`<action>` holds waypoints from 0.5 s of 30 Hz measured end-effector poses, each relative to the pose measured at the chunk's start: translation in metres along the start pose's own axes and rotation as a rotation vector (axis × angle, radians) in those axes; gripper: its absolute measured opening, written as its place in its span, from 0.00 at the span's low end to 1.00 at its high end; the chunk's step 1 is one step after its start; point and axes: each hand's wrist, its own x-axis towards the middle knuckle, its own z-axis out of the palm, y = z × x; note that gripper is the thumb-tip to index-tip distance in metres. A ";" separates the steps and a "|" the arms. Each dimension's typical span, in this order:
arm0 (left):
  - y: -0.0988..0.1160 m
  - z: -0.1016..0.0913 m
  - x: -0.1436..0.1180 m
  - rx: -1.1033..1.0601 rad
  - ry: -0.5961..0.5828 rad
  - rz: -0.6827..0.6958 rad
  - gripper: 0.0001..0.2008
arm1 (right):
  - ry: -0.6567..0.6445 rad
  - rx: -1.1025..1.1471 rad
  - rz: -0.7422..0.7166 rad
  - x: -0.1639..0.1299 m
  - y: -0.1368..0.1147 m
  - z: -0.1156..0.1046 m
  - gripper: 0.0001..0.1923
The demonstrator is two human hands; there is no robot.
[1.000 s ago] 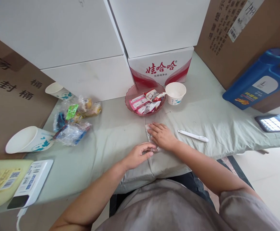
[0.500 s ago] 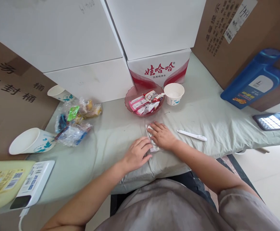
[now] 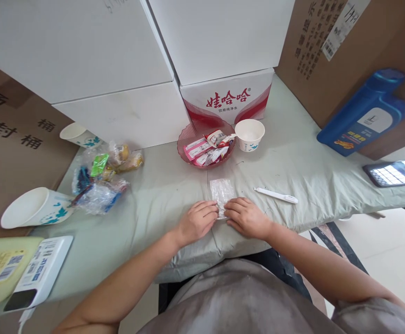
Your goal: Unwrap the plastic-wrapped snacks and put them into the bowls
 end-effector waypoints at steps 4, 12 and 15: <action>0.001 -0.006 0.007 -0.206 0.085 -0.191 0.10 | 0.028 0.103 0.099 0.007 -0.003 -0.005 0.14; -0.008 0.002 0.051 -0.100 0.076 -0.664 0.06 | -0.019 -0.123 0.659 0.035 0.002 0.004 0.19; -0.007 0.007 0.062 -0.007 0.026 -0.725 0.07 | 0.006 -0.217 0.631 0.035 0.002 0.006 0.19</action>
